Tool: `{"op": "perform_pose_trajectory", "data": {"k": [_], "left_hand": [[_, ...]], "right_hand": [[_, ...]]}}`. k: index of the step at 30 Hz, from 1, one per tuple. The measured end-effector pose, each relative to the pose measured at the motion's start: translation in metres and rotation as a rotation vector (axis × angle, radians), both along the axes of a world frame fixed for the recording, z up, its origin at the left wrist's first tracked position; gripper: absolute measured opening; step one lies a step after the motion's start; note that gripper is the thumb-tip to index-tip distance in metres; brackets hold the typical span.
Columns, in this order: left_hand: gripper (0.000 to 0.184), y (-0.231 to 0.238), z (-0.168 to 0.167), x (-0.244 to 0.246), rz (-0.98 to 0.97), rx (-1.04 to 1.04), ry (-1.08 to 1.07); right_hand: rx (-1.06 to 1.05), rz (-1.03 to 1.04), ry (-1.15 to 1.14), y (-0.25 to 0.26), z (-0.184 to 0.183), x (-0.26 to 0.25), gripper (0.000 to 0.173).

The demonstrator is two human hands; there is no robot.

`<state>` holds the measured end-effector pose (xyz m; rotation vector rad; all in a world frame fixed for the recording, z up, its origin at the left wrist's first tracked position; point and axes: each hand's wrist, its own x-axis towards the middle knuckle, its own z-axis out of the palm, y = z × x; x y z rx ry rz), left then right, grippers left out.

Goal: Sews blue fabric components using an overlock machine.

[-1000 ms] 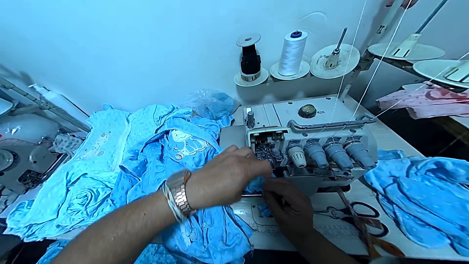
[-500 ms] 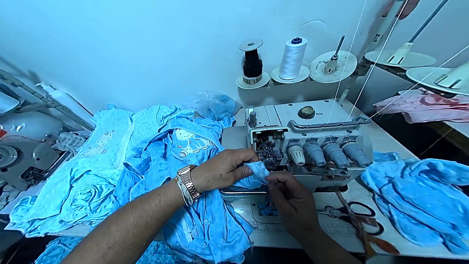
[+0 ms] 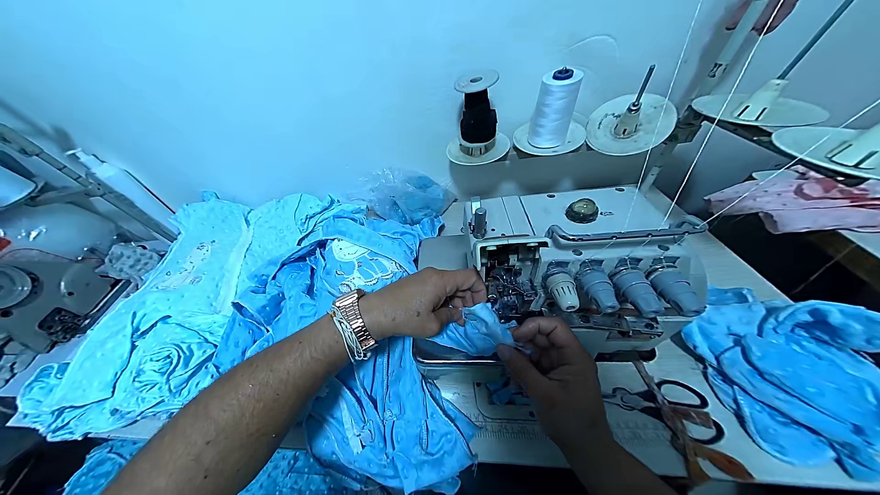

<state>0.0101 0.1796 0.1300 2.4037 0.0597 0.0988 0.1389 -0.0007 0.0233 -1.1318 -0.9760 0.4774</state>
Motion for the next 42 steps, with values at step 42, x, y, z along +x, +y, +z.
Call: {"op": "perform_pose_trajectory", "data": {"k": [42], "left_hand": [[0.023,-0.031,-0.008,-0.013,-0.007,0.647,-0.119]], "right_hand": [[0.197,-0.206,-0.378,0.012,-0.028,0.005,0.005]]}}
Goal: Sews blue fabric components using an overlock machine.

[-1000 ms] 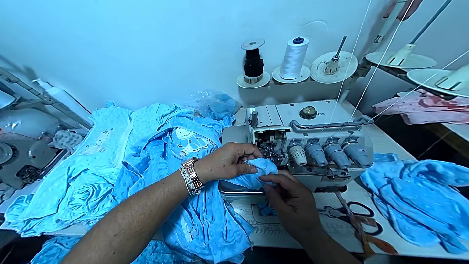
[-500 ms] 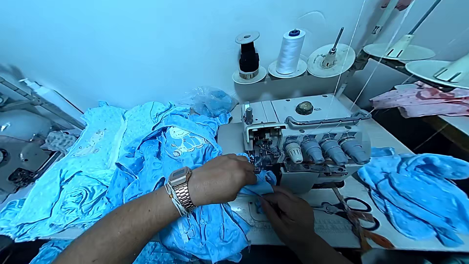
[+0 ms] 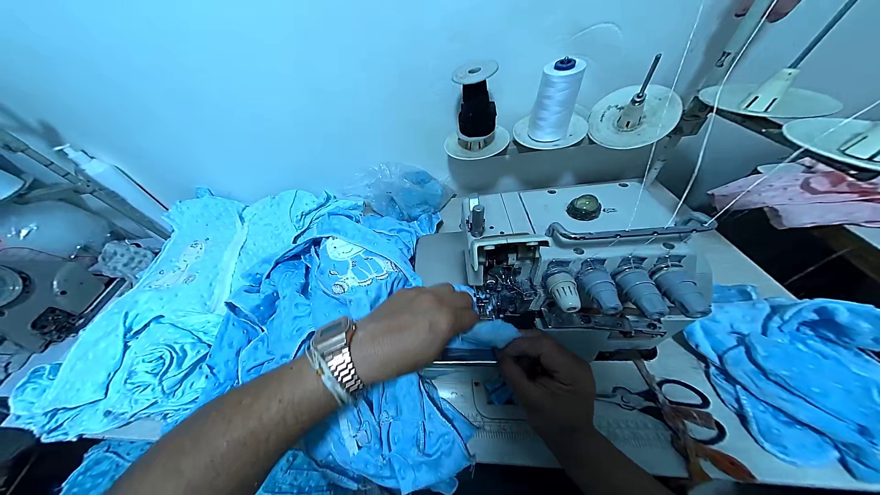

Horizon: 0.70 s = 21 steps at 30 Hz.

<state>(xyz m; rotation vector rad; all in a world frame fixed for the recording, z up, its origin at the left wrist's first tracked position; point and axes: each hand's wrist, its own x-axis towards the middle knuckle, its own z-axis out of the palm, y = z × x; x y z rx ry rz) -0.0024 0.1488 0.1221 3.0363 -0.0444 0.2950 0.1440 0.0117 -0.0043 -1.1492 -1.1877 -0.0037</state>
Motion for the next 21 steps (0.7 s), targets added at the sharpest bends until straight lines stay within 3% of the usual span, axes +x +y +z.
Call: {"op": "perform_pose_trajectory", "data": {"k": [2,5,6,11,16,21], "left_hand": [[0.026,0.018,0.001,0.005,0.005,-0.144,0.051],[0.005,0.035,0.001,0.013,-0.033,-0.350,0.071],[0.010,0.036,-0.002,0.014,-0.050,-0.421,0.037],[0.010,0.029,-0.016,0.014,-0.116,-0.662,-0.183],[0.010,0.028,-0.018,0.010,-0.214,-0.636,-0.128],[0.014,0.011,-0.020,0.008,-0.236,-0.266,-0.074]], "right_hand": [[-0.024,-0.031,-0.025,0.000,0.002,-0.003,0.009],[-0.127,-0.090,-0.031,-0.002,0.010,-0.007,0.020],[-0.160,-0.081,-0.006,-0.003,0.013,-0.007,0.021],[-0.237,-0.077,0.035,-0.002,0.026,-0.006,0.010],[-0.099,-0.129,-0.077,0.002,0.020,-0.010,0.013],[0.028,-0.057,-0.095,-0.007,-0.004,-0.010,0.019]]}}
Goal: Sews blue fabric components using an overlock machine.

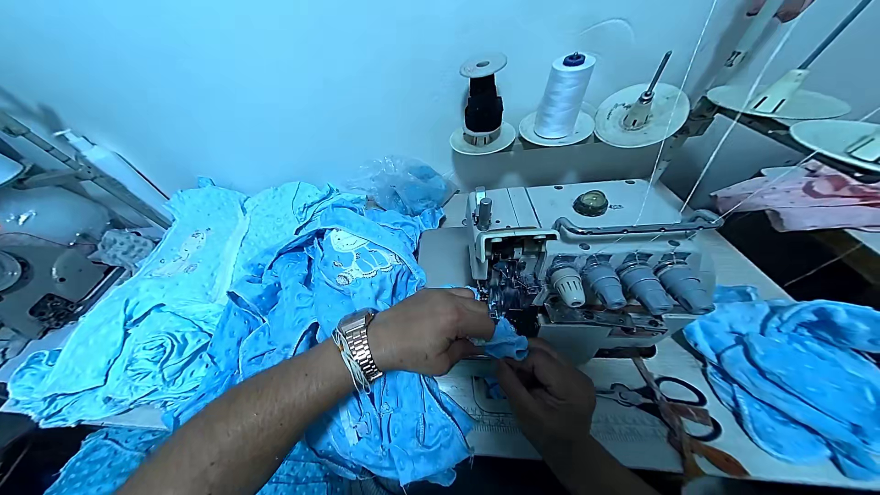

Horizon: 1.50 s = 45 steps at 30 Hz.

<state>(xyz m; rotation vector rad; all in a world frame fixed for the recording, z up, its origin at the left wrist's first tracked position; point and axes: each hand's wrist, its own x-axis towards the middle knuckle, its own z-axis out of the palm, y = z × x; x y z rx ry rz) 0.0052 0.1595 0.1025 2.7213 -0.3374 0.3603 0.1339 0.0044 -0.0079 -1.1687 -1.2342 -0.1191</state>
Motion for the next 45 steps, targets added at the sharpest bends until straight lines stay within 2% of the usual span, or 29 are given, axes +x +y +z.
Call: {"op": "perform_pose_trajectory", "data": {"k": [4,8,11,14,16,20,23,26,30,33,37,41,45], "left_hand": [[0.017,-0.008,-0.005,-0.002,0.008,0.138,-0.072],[0.019,-0.013,-0.013,-0.008,0.080,0.182,-0.141],[0.017,-0.016,-0.015,-0.013,0.236,0.180,-0.165],[0.011,-0.023,-0.006,-0.010,0.427,0.257,-0.107],[0.012,-0.024,-0.001,-0.006,0.400,0.244,-0.130],[0.014,-0.009,0.001,-0.002,0.188,-0.023,-0.174],[0.014,0.000,0.000,0.000,0.087,-0.129,-0.151],[0.014,0.005,0.001,0.001,0.015,-0.211,-0.114],[0.016,0.008,-0.003,0.003,-0.007,-0.284,-0.040],[0.017,-0.003,-0.013,0.005,-0.005,-0.233,-0.091],[0.022,-0.014,-0.029,-0.002,0.049,-0.038,-0.209],[0.022,-0.021,-0.031,-0.004,0.096,0.063,-0.265],[0.018,-0.023,-0.030,0.000,0.148,0.104,-0.294]], "right_hand": [[-0.010,-0.016,-0.100,0.001,0.004,0.007,0.020],[-0.027,0.027,-0.063,0.005,0.007,0.013,0.012],[-0.035,0.026,-0.056,0.006,0.008,0.011,0.007],[-0.070,-0.046,-0.065,0.005,0.010,0.006,0.013],[-0.121,-0.117,-0.073,0.005,0.015,0.002,0.017],[-0.187,-0.182,-0.073,0.005,0.025,0.000,0.015],[-0.207,-0.201,-0.094,0.006,0.029,-0.001,0.016],[-0.167,-0.166,-0.124,0.009,0.030,0.001,0.016],[-0.068,-0.031,-0.038,0.011,0.022,0.004,0.013],[-0.023,0.007,-0.041,0.004,0.013,0.006,0.014],[-0.001,-0.034,-0.168,-0.004,0.006,0.009,0.017],[-0.036,-0.104,-0.281,-0.002,0.011,0.015,0.019],[-0.053,-0.109,-0.264,0.003,0.014,0.021,0.015]]}}
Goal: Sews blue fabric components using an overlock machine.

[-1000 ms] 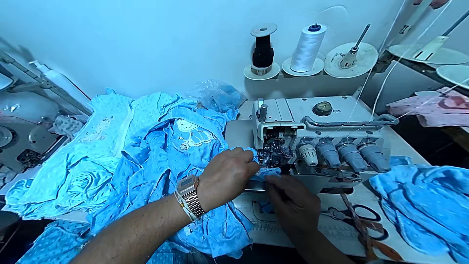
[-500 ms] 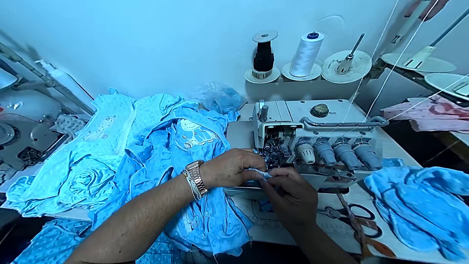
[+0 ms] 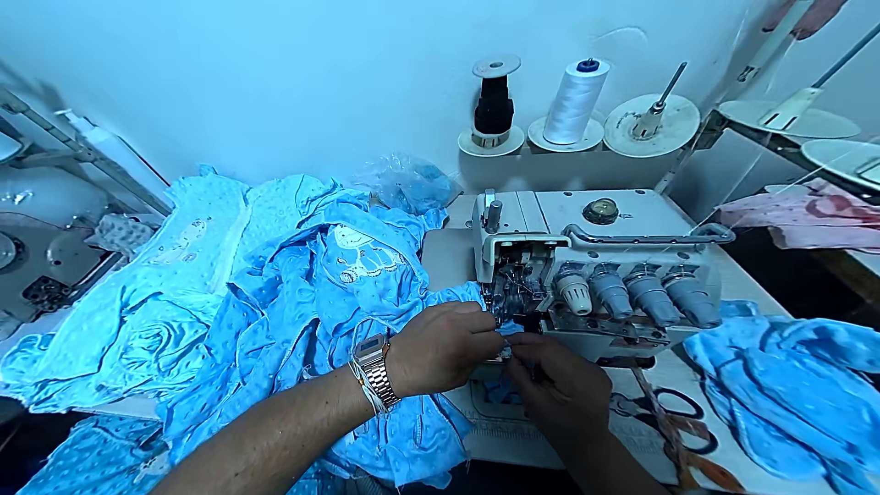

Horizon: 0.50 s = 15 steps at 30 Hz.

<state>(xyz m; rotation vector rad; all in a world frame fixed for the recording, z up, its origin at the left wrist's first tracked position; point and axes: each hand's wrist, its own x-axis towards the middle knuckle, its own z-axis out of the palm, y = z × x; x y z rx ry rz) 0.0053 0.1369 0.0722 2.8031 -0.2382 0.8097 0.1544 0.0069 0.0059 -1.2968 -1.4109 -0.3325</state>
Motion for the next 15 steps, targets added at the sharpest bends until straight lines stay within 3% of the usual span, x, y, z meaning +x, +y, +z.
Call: {"op": "perform_pose_trajectory", "data": {"k": [7,15], "left_hand": [[0.016,0.003,0.018,-0.004,0.167,0.129,0.079],[0.012,-0.008,0.012,0.004,-0.005,0.194,0.026]], "right_hand": [[-0.042,-0.016,0.060,-0.002,0.006,0.003,0.011],[-0.075,0.026,-0.164,-0.001,0.010,0.020,0.018]]}}
